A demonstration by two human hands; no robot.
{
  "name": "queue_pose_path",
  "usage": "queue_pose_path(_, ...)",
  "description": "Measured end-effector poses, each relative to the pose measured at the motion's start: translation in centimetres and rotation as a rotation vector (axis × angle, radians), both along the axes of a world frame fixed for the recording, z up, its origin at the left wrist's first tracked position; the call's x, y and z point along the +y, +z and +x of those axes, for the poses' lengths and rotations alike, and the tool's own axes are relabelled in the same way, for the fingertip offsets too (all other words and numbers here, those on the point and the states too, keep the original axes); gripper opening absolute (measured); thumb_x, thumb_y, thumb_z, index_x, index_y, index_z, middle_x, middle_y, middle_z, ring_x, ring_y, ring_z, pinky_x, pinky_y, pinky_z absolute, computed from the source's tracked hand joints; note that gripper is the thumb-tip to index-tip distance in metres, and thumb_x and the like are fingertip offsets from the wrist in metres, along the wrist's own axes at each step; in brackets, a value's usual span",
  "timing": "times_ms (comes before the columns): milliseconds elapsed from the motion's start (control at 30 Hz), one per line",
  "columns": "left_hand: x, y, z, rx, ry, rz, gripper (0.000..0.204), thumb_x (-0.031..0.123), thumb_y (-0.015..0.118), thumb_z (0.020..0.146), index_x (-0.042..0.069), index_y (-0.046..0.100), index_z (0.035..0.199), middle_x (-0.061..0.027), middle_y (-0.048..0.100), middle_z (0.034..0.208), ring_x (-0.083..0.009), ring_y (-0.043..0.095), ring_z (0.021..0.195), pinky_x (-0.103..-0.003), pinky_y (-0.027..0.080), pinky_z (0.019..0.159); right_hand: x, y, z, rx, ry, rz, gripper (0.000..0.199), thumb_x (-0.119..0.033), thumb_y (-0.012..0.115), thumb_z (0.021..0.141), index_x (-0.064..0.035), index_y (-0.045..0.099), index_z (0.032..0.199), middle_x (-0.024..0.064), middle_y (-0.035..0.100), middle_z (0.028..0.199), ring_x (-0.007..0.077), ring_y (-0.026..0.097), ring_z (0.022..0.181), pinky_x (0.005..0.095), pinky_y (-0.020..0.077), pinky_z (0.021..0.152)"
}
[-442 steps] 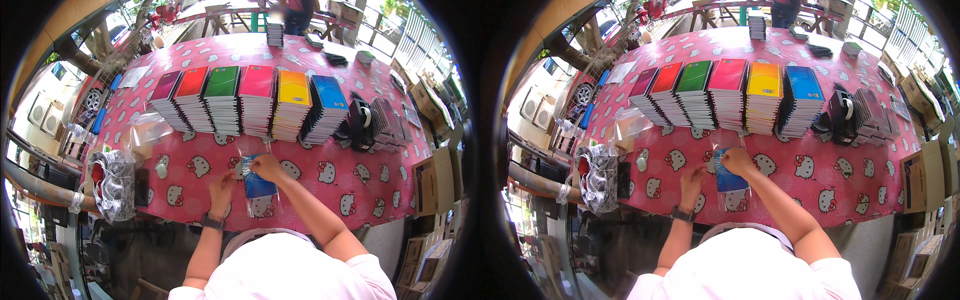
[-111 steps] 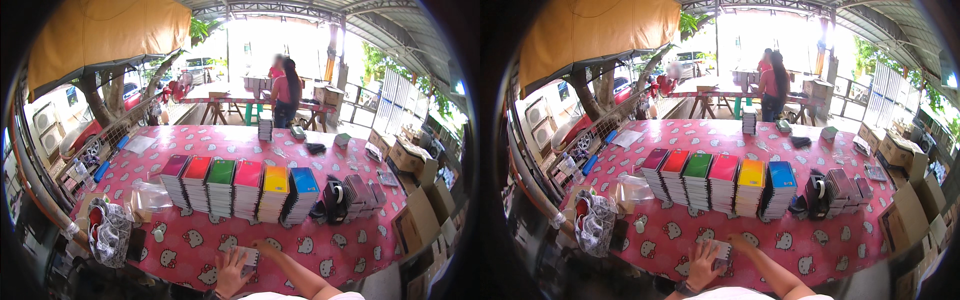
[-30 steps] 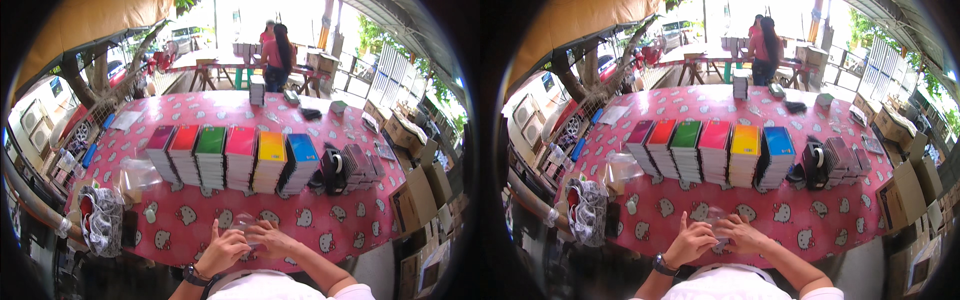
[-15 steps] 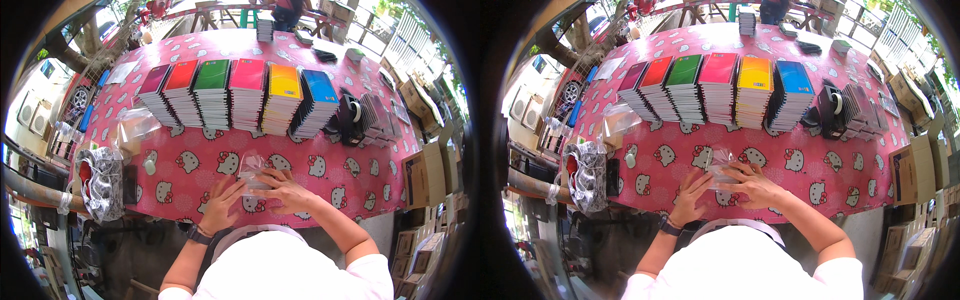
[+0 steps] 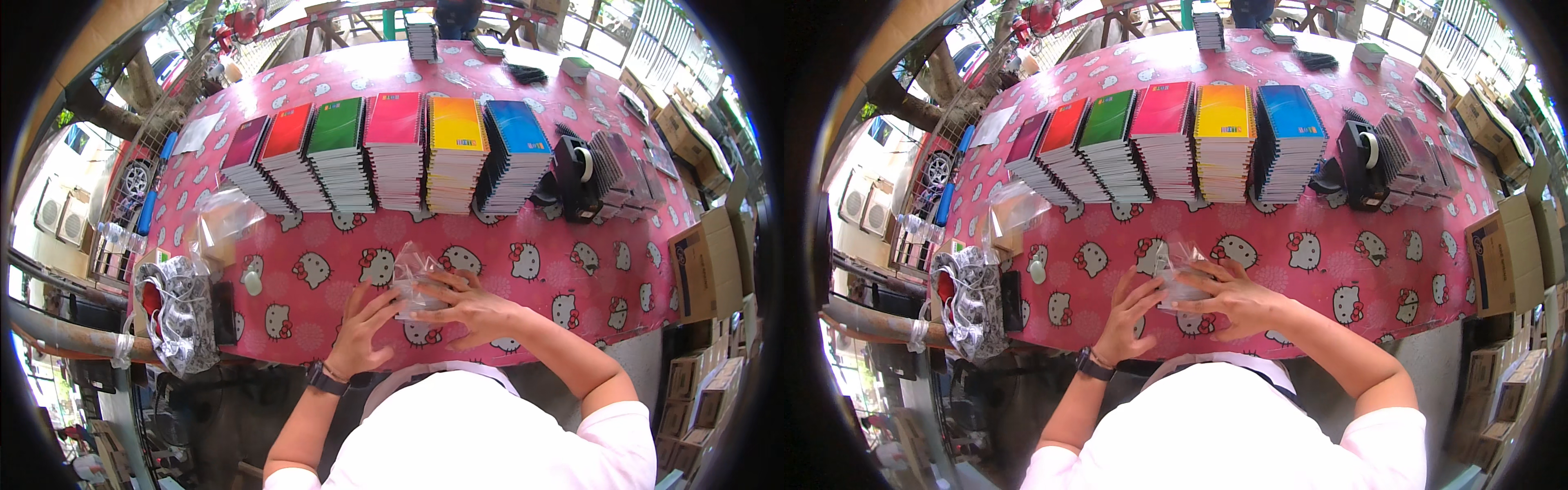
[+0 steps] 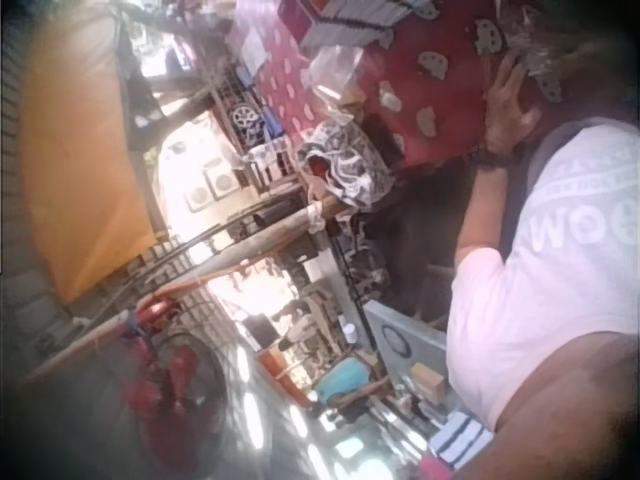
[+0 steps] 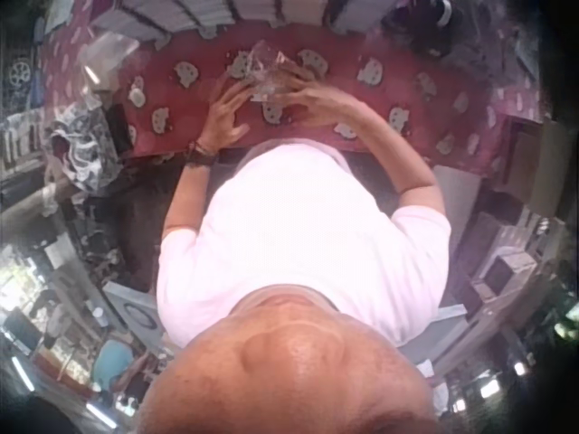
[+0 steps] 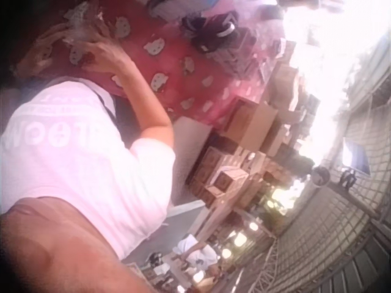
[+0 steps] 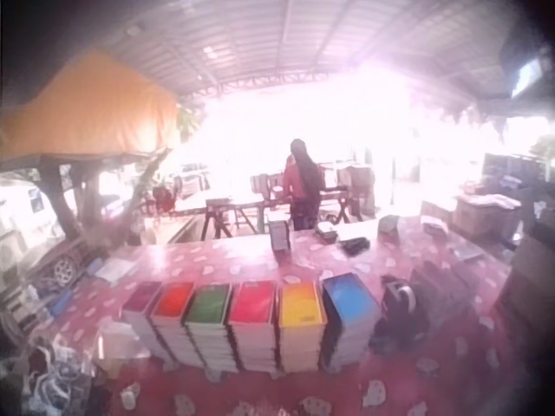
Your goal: The person repeatedly picks up small spiral-bound notebooks from stacks on a table, places them into clear plastic bags, and sets the packaged items aside. The process is repeated for multiple notebooks of different colors.
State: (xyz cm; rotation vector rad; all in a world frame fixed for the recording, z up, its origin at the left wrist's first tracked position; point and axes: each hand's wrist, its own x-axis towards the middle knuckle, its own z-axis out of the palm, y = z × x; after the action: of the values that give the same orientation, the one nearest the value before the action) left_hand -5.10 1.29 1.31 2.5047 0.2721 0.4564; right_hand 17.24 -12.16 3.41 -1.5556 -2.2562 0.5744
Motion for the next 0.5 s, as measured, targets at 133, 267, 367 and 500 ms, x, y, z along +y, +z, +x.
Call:
queue_pose_path(133, 0.1, 1.0, 1.2, -0.004, -0.056, -0.063, 0.068, 0.011, 0.065, 0.057, 0.012, 0.053, 0.124, -0.007, 0.044, 0.136, -0.0354, 0.026, 0.133, -0.046, 0.023, 0.108, 0.0, 0.0, 0.3, 0.001, 0.015, -0.009, 0.078, -0.023, 0.077, 0.061, -0.0346, 0.045, 0.131, 0.0073, 0.023, 0.148, 0.0344, 0.018, 0.135, 0.0607, 0.0239, 0.097)
queue_pose_path(267, 1.8, -0.1, 1.4, -0.304, 0.239, -0.603, 0.05, 0.016, 0.064, 0.071, 0.008, 0.056, 0.119, -0.0137, 0.051, 0.127, -0.0283, 0.041, 0.123, -0.039, 0.033, 0.1, 0.0, -0.4, 0.3, -0.034, 0.026, 0.024, 0.078, -0.024, 0.077, 0.06, -0.0342, 0.046, 0.131, 0.0065, 0.023, 0.148, 0.0344, 0.018, 0.136, 0.0603, 0.0247, 0.097)
queue_pose_path(367, 2.6, 1.1, 4.2, -0.076, 0.357, -0.739, 0.033, 0.022, 0.065, 0.077, 0.004, 0.064, 0.106, -0.0153, 0.062, 0.106, -0.0207, 0.056, 0.104, -0.032, 0.043, 0.087, -0.2, -0.4, 0.2, -0.03, 0.018, -0.01, 0.079, -0.023, 0.077, 0.059, -0.0343, 0.046, 0.13, 0.0051, 0.022, 0.148, 0.0341, 0.017, 0.136, 0.0605, 0.024, 0.098)
queue_pose_path(500, 2.8, 2.7, 7.8, -0.097, 0.277, -0.4, 0.02, 0.02, 0.069, 0.077, 0.0, 0.068, 0.083, -0.0081, 0.066, 0.075, -0.0151, 0.062, 0.081, -0.027, 0.047, 0.074, 0.1, 0.1, 0.3, -0.039, 0.019, -0.046, 0.082, -0.021, 0.077, 0.057, -0.0361, 0.045, 0.131, 0.0044, 0.023, 0.148, 0.0331, 0.016, 0.137, 0.0602, 0.0203, 0.101)
